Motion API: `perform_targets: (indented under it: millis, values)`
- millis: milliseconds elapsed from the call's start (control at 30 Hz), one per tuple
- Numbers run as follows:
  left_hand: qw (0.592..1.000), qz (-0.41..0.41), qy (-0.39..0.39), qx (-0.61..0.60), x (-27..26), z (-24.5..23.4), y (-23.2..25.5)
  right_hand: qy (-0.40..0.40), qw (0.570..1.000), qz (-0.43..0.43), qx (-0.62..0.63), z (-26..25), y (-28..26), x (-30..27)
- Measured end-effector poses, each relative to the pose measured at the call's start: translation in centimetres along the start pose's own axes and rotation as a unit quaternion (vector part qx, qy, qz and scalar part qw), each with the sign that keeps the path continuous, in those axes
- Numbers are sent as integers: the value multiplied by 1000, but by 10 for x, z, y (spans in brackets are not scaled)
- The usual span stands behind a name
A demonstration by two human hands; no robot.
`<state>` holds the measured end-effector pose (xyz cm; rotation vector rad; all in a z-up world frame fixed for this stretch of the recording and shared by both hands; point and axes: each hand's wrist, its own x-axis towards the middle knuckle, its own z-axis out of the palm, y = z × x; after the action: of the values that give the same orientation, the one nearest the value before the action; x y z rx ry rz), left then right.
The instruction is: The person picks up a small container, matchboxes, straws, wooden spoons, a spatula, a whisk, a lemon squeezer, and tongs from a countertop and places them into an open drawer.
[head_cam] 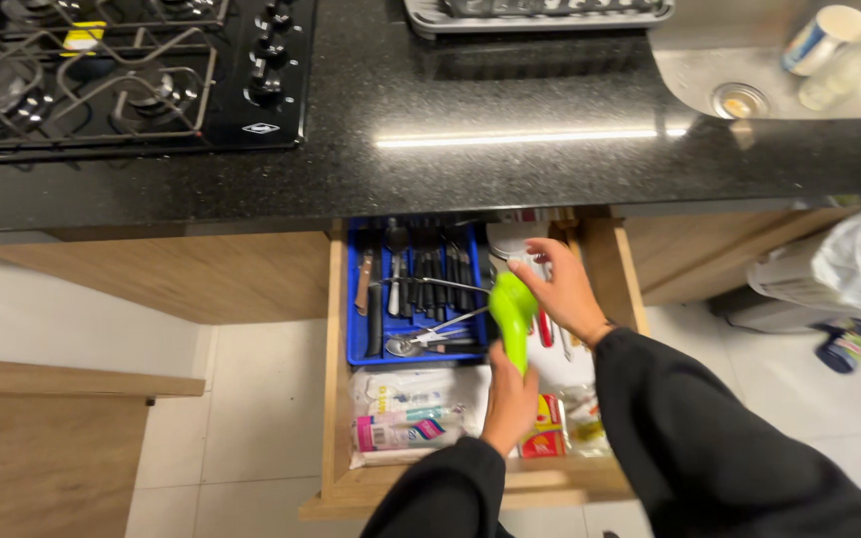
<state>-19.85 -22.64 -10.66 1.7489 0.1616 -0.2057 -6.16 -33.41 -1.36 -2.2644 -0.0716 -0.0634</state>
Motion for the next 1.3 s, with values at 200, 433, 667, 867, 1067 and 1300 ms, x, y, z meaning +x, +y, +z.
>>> perform_targets:
  millis: [200,433,667,867,1067,1300]
  values:
    - [985,127,-96,68,-5,3,108,-189,968,162,-15,-33,-1,-41]
    - [986,90,-122,71,19,-33,52,-278,957,39,-71,-68,35,-30]
    - [938,83,-132,310,17,-40,-9,-452,860,0,-239,-33,96,-52]
    - [924,37,-157,347,21,-24,-74,-445,869,14,-217,21,156,-77]
    - [885,102,-171,421,32,-23,-102,-406,898,20,-167,57,215,-88]
    - [867,135,-180,443,32,-23,-117,-417,885,39,-205,68,211,-92]
